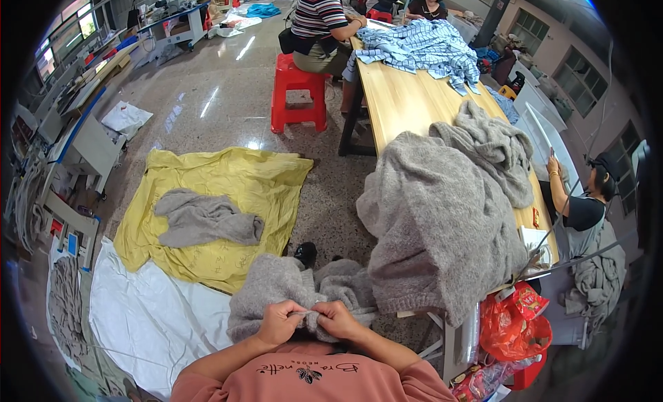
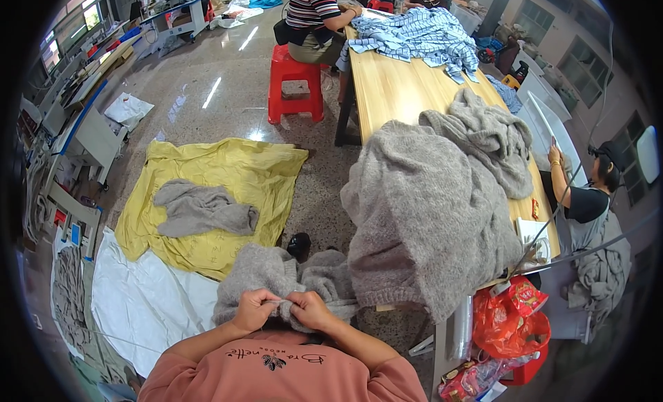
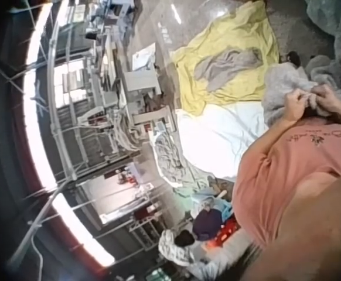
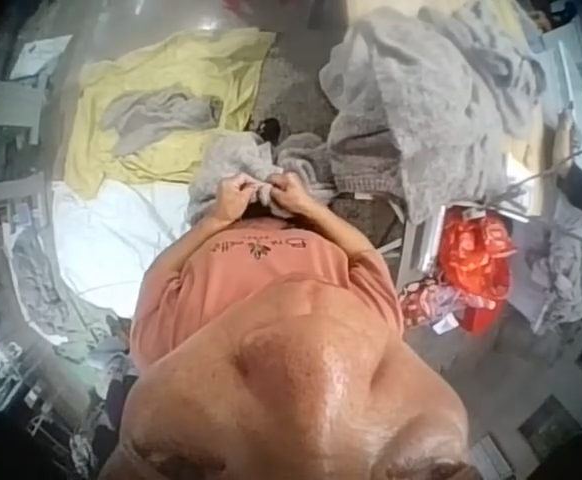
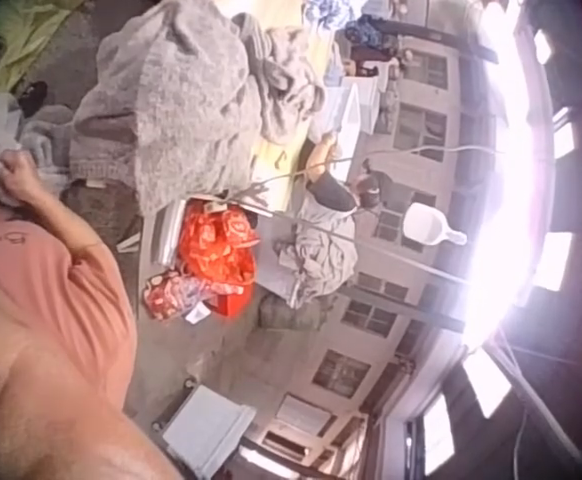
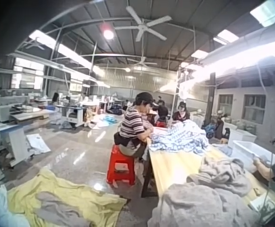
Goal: Inspecting a grey knit garment for defects or loose threads and removing them by hand.
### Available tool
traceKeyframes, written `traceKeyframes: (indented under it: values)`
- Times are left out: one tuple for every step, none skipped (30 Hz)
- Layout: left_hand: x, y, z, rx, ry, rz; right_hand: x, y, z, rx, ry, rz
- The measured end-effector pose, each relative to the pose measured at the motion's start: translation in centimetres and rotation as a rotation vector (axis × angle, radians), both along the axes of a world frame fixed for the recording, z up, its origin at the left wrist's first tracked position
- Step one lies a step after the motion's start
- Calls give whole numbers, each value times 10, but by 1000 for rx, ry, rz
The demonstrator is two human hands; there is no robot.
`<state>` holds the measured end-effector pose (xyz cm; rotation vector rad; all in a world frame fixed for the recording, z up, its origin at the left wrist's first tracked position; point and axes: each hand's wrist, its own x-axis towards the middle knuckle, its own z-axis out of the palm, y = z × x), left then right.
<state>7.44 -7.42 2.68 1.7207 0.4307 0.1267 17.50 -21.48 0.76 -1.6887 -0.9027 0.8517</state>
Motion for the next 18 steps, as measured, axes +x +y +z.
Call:
traceKeyframes:
  values:
    - [-1, -2, 0, 0, 0, 0, -3, 1, 3, -11, 6, -50]
    - [-3, -3, 0, 75, -87, 34, -6, 2, 5, -21, 11, -100]
    - [-4, -5, -1, 149, -173, 68, -9, 4, 4, -23, 12, -100]
    - [-4, -5, 0, 146, -171, 68, -12, 6, 3, 3, -82, -144]
    - [-2, -5, 2, 284, -246, 77, -15, 7, 2, 26, -173, -186]
    - [-1, -4, 3, 419, -311, 88, -16, 9, 3, 15, -159, -182]
    - [-1, -5, 1, 408, -290, 91, -17, 12, 7, 72, -276, -220]
    - [4, -4, -1, 529, -394, 114, -17, 16, 11, 125, -390, -256]
    - [0, -6, -1, 644, -481, 136, -21, 18, 13, 117, -432, -270]
    - [-3, -8, 3, 700, -467, 116, -22, 18, 15, 104, -476, -281]
    - [-7, -9, 4, 728, -438, 106, -26, 20, 19, 104, -490, -301]
    - [-3, -8, 5, 718, -411, 113, -21, 26, 22, 113, -519, -322]
    - [1, -5, 7, 753, -465, 141, -16, 32, 23, 152, -611, -311]
    - [5, -1, 9, 786, -517, 169, -12, 36, 24, 190, -701, -299]
    - [9, 2, 11, 780, -527, 177, -5, 40, 25, 202, -778, -274]
    - [11, 3, 12, 772, -531, 189, -1, 42, 25, 212, -849, -242]
    - [12, 5, 18, 774, -566, 196, 2, 41, 30, 266, -859, -236]
    - [12, 5, 24, 777, -599, 198, 3, 39, 34, 319, -864, -236]
